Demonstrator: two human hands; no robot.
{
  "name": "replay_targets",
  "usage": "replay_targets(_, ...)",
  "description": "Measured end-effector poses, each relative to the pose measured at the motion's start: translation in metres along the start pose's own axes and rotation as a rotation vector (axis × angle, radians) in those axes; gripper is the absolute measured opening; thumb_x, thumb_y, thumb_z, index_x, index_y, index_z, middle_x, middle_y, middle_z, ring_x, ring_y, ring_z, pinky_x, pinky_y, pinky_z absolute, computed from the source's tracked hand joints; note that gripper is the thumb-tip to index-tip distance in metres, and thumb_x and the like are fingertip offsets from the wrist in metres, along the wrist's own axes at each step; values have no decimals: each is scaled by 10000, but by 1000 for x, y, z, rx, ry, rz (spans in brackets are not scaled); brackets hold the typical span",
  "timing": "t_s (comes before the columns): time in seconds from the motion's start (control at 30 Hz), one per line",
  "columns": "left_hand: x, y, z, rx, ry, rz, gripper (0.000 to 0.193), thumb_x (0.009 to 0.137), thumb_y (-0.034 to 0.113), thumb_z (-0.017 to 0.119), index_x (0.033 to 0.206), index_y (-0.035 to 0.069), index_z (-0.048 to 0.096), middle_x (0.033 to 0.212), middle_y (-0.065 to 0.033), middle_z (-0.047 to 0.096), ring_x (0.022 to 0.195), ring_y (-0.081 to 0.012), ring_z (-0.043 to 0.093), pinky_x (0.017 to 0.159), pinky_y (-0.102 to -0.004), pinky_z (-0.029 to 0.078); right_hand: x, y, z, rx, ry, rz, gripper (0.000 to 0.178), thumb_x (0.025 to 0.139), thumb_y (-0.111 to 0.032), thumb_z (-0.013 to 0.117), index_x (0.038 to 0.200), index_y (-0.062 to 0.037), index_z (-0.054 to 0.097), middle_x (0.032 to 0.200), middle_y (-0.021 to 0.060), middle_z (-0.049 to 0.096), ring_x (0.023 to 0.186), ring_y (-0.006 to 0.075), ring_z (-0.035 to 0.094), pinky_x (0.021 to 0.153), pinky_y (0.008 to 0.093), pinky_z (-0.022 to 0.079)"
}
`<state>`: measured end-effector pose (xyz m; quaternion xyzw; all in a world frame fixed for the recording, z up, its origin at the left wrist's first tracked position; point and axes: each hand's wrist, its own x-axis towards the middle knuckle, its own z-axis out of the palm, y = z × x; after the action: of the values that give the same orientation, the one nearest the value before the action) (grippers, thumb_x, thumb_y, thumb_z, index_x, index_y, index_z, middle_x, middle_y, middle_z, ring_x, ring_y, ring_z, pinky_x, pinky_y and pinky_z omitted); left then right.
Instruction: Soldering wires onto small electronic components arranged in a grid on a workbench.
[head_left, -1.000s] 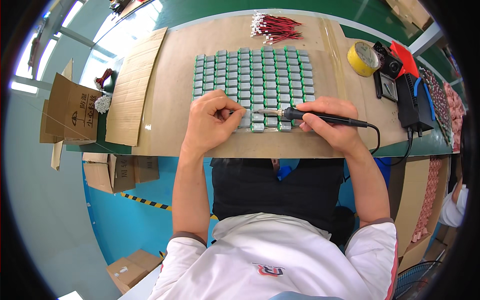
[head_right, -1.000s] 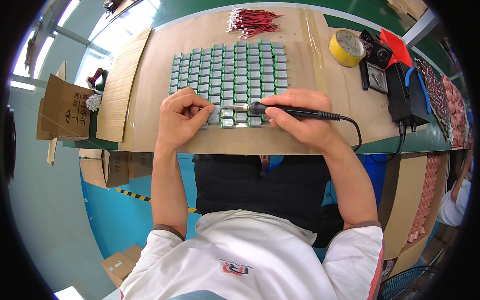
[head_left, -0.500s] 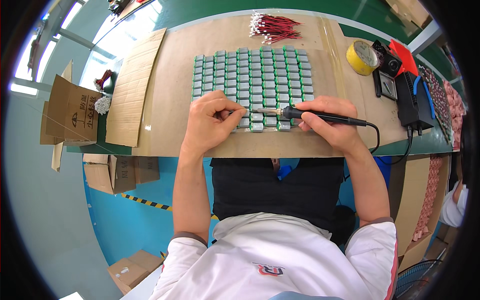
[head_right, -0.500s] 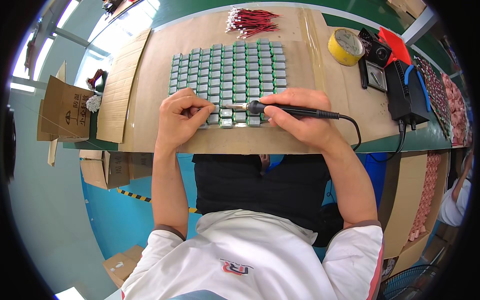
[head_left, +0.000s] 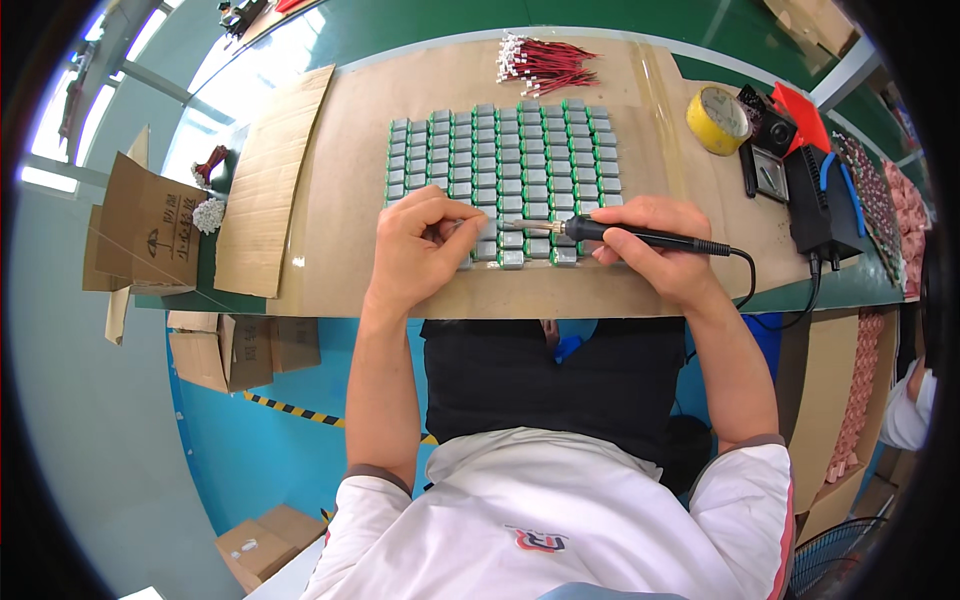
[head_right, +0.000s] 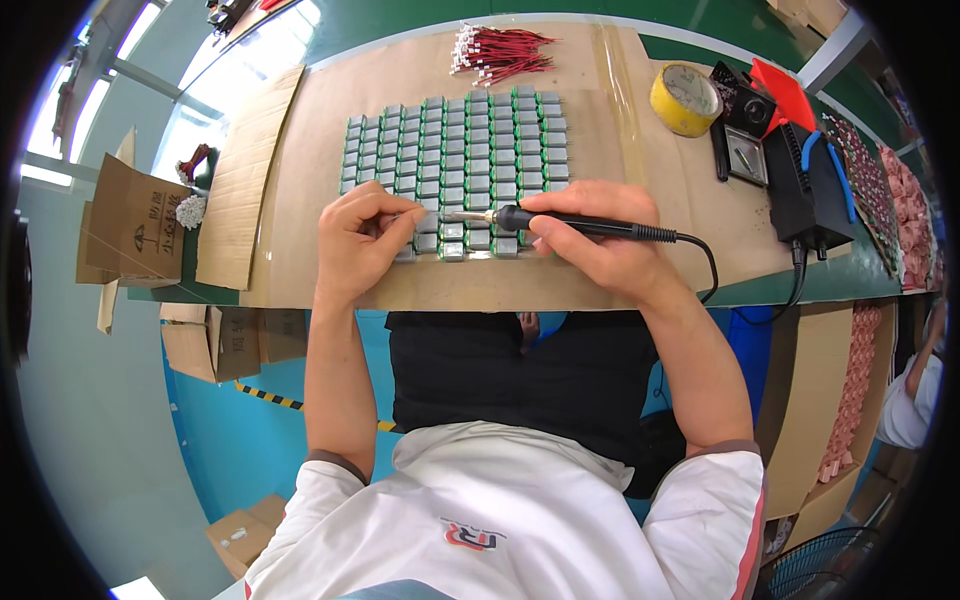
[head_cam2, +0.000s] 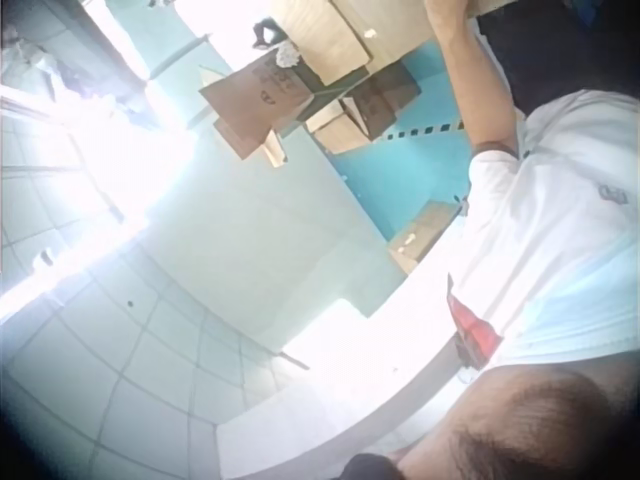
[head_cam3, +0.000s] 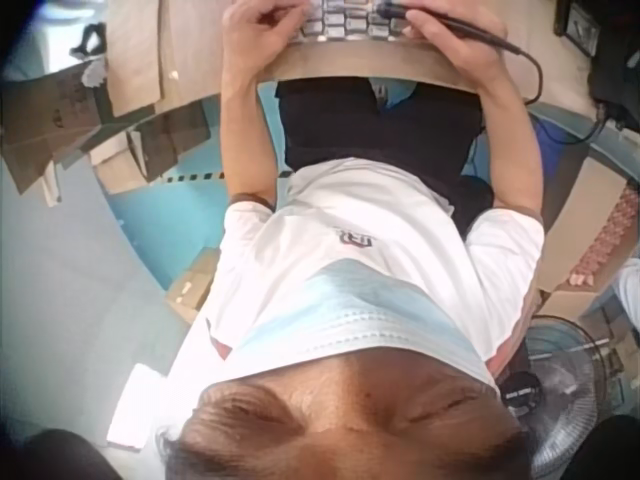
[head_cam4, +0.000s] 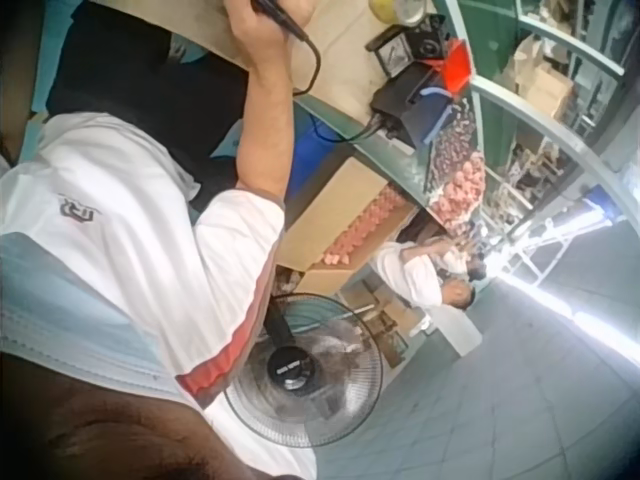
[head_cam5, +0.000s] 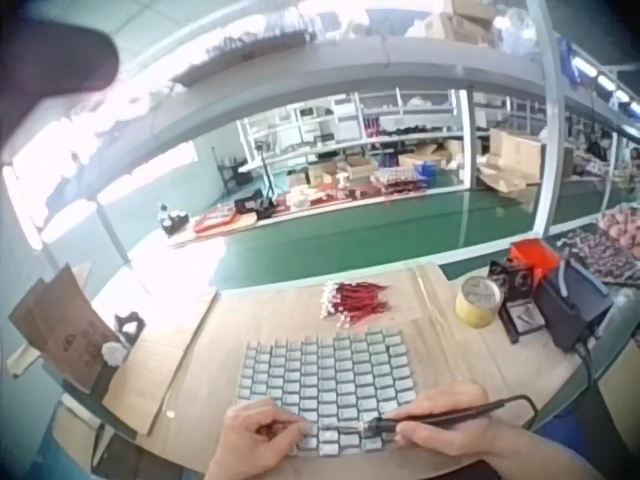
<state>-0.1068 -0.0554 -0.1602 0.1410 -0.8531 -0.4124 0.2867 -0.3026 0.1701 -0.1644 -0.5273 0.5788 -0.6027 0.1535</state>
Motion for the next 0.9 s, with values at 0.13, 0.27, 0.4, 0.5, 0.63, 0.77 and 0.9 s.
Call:
replay_targets(0.13,3,-1,3,-138,124,-72,104,866,-34,793,849,-9,693,733,51,588,644,-5,467,538,-189,353,-1,-1,1,51,29,27,185,899,-7,725,1077,21,767,797,89,747,704,133,732,643,263,554)
replay_targets(0.27,-2,4,4,-255,249,-87,192,846,-7,819,782,1,639,684,31,569,612,-11,473,520,-195,370,-2,-5,-2,59,25,14,185,907,-2,717,1084,31,761,813,93,746,721,137,744,647,255,558)
replay_targets(0.4,-7,4,-2,-152,162,-135,205,836,-12,820,773,-1,626,686,24,573,611,-15,476,522,-195,377,-7,-10,-4,94,-12,114,203,937,49,647,1121,77,730,881,138,730,766,191,758,708,282,605)
replay_targets(0.5,-7,2,-3,-138,76,-99,164,827,-48,781,783,-3,629,700,23,572,608,-18,476,522,-199,379,-7,-8,-4,86,-32,129,202,936,44,651,1119,75,733,890,140,732,763,188,757,703,282,606)
replay_targets(0.63,-7,0,-4,-171,23,-60,101,807,-90,711,791,-12,647,714,15,557,597,-34,474,517,-214,379,-6,-6,-4,47,-67,115,203,934,35,660,1119,70,736,886,139,733,751,183,753,687,277,602)
replay_targets(0.77,-6,1,-8,-83,-37,-38,74,800,-67,730,790,-11,683,706,6,545,595,-50,480,517,-228,384,-7,-4,-3,20,-88,102,205,932,27,667,1120,70,737,882,139,733,746,178,747,691,279,599)
replay_targets(0.9,-7,2,-5,-39,-53,5,76,802,-66,747,787,-4,705,737,7,590,609,-44,462,534,-228,348,-7,-2,1,72,-25,114,203,895,-20,728,1093,8,767,802,83,737,694,132,711,637,268,549)
